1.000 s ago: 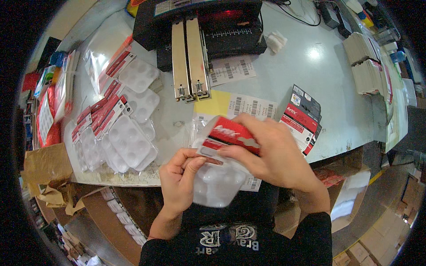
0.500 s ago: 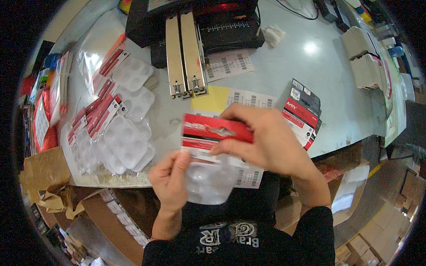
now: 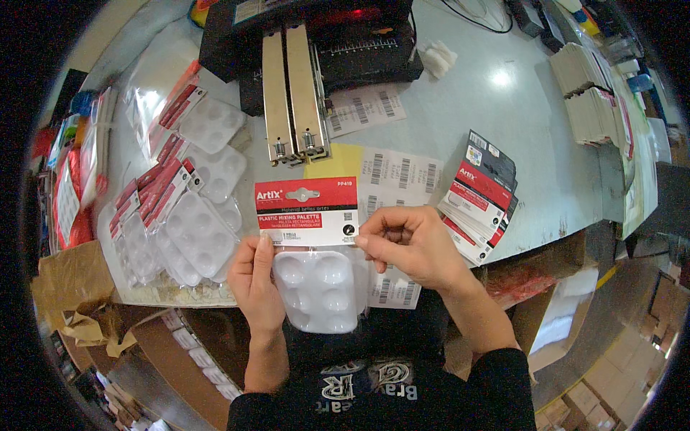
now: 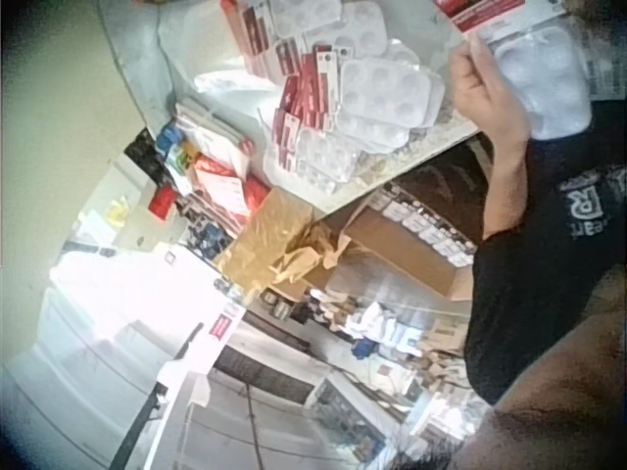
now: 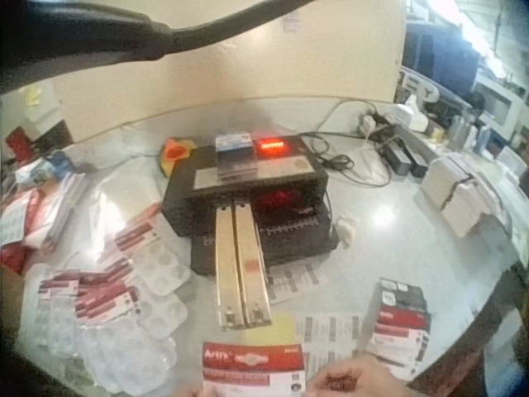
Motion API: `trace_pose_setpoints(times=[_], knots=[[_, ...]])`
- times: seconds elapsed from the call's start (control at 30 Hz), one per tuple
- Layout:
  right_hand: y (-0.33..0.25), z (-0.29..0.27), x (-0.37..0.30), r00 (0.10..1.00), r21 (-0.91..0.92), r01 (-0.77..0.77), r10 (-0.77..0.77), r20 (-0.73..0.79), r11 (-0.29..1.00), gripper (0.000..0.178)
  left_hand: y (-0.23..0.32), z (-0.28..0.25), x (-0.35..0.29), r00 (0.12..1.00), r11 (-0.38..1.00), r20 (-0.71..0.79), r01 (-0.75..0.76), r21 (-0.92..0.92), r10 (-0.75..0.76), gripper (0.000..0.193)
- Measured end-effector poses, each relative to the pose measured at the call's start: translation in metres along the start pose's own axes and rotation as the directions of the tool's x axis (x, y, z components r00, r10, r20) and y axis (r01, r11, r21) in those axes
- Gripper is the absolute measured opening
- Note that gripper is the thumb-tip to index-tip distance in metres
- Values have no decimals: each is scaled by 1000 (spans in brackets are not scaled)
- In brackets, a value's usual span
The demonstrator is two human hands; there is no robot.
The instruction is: The person packs plastic mixing palettes into clear plastic bags, seals them, and places them into a cardboard box. They also handle printed labels and a label printer on the table.
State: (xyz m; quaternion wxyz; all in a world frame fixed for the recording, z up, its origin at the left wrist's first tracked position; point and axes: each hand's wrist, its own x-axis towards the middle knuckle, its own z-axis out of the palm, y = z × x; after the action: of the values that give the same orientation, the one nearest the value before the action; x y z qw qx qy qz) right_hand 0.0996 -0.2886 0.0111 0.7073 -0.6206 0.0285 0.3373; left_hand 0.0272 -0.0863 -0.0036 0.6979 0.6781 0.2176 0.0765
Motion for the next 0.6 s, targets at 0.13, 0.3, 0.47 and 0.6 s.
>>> trace_pose_setpoints(times=[0.13,0.3,0.47,0.6], knots=[[6,11,22,987,88,-97,108,-122,991,10,-6,7,18,1000,979,-10,3,202,-1,30],[23,8,49,982,155,91,-63,-179,984,9,-27,13,46,1000,993,-2,-29,114,29,31],[20,11,53,976,160,56,-21,-216,986,10,-28,14,53,1000,999,-10,10,40,-10,31],[13,11,71,965,195,184,-139,-222,963,9,-24,21,72,999,997,-26,-30,76,32,32]])
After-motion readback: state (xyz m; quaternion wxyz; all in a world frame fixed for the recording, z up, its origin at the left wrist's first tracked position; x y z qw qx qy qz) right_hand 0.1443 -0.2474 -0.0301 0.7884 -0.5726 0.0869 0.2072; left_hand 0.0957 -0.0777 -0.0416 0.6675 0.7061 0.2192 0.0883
